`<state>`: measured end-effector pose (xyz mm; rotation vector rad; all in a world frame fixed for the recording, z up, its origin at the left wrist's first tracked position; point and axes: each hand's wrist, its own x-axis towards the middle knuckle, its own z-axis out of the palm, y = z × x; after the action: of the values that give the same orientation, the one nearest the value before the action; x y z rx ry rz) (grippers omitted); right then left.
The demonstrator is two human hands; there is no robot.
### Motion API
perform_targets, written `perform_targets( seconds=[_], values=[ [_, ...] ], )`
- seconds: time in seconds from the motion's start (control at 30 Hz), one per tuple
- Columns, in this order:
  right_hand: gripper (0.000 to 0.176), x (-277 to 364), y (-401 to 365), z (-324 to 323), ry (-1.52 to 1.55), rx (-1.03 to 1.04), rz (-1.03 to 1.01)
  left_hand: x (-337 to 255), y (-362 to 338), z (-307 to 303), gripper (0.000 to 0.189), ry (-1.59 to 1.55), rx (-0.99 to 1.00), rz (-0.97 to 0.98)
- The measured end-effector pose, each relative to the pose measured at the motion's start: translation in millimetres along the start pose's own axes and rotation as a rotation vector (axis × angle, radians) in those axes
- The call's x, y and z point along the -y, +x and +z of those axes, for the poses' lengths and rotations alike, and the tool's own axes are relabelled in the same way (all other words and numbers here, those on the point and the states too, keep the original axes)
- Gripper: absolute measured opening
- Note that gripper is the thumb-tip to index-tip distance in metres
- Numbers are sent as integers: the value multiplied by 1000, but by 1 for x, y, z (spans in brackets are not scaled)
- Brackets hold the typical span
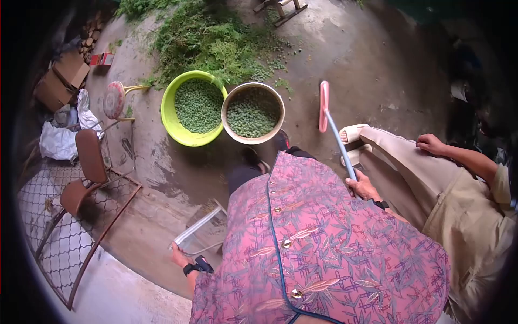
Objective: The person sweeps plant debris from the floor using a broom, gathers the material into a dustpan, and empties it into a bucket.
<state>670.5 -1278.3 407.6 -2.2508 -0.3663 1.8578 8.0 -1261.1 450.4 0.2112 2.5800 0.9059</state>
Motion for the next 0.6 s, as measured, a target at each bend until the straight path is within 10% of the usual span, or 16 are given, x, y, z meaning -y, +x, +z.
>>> perform_targets(
  seconds=[0.1, 0.17, 0.33, 0.53, 0.6],
  values=[
    [56, -22, 14, 8, -113, -121, -415, 48, -13, -21, 24, -121, 12, -114],
    [48, 51, -29, 5, 169, -80, 28, 76, -24, -30, 22, -92, 8, -176],
    [8, 108, -2, -10, 174, 99, -26, 154, -43, -34, 23, -228, 58, -245],
    [17, 197, 75, 59, 407, 344, -259, 185, -99, -35, 26, -331, -15, -325],
    [17, 232, 77, 73, 505, 499, -60, 193, -111, -38, 27, -361, -54, -321]
  ],
)
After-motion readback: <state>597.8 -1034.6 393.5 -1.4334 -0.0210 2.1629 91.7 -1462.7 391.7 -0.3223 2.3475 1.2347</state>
